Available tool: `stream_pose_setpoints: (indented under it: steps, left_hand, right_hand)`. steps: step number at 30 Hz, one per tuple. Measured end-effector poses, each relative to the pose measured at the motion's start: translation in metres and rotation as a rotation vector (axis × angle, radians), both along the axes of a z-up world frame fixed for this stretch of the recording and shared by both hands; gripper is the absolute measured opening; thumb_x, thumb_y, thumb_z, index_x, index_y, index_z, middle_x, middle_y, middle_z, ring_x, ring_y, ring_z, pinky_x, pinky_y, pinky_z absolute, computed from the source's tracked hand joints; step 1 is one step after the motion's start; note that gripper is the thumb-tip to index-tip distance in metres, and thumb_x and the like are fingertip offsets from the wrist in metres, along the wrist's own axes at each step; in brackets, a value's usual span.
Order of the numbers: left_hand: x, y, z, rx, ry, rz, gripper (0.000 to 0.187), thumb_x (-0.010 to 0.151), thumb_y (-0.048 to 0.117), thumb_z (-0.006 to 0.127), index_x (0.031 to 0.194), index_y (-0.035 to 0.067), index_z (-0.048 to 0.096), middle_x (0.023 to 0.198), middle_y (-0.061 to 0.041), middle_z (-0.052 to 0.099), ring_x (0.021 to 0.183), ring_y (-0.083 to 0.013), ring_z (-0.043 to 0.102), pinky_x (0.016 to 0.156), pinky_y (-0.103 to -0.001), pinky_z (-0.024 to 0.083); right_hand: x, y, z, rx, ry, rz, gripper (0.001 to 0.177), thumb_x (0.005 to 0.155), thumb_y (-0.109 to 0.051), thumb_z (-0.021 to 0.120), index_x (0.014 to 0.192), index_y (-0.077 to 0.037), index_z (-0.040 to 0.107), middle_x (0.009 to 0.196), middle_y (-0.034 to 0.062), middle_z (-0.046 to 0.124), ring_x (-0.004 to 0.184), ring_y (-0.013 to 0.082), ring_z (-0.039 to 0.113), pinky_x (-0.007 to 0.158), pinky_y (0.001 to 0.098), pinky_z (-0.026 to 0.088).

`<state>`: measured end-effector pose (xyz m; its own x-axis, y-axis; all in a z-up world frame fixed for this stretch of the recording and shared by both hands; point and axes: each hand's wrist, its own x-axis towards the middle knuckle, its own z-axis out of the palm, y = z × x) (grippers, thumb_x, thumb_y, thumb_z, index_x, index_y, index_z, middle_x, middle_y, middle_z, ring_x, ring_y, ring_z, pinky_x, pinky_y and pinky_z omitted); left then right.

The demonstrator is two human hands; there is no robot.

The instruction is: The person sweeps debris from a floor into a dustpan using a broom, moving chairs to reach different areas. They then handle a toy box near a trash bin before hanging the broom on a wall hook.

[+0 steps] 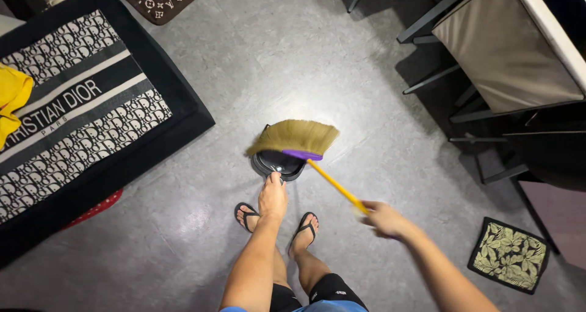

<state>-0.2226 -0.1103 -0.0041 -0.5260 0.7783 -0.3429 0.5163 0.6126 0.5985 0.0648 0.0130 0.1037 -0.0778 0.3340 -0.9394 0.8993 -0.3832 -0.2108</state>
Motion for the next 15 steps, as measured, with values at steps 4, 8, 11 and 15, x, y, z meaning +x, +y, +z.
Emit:
stream_pose_setpoints:
  steps: [4,8,11,15]
  left_hand:
    - [-0.016,-0.015,0.003,-0.017,-0.024,-0.015,0.028,0.097,0.019,0.063,0.120,0.007,0.052,0.118,-0.019,0.066,0.109,-0.0402,0.065,0.090,-0.049,0.052]
    - [-0.042,-0.042,0.002,-0.024,-0.055,-0.109,0.030,0.094,0.019,0.065,0.120,0.009,0.054,0.120,-0.018,0.066,0.110,-0.0409,0.063,0.091,-0.050,0.050]
    - [-0.050,-0.048,-0.004,-0.056,-0.049,-0.174,0.029,0.093,0.018,0.065,0.118,0.009,0.054,0.120,-0.018,0.066,0.111,-0.0402,0.063,0.092,-0.050,0.050]
    - [-0.051,-0.034,-0.012,-0.014,-0.015,-0.251,0.027,0.094,0.017,0.065,0.117,0.008,0.054,0.121,-0.018,0.065,0.111,-0.0404,0.063,0.091,-0.050,0.050]
  right_hand:
    - [0.048,-0.008,0.067,0.050,-0.044,-0.272,0.069,0.093,-0.020,0.070,0.158,-0.023,0.044,0.061,0.0054,0.041,0.041,0.0161,0.036,0.039,0.0340,0.028]
    - [0.074,-0.023,0.047,0.120,-0.050,-0.597,0.069,0.097,-0.016,0.065,0.160,-0.027,0.038,0.061,0.0018,0.035,0.042,0.0166,0.032,0.039,0.0337,0.024]
    - [0.070,-0.016,-0.008,0.199,0.010,-0.603,0.058,0.098,-0.013,0.056,0.154,-0.018,0.043,0.060,0.0041,0.043,0.043,0.0159,0.038,0.037,0.0321,0.029]
    - [0.045,-0.013,-0.068,-0.080,0.199,-0.818,0.038,0.101,-0.015,0.048,0.139,-0.014,0.048,0.069,0.0048,0.046,0.041,0.0131,0.038,0.032,0.0280,0.026]
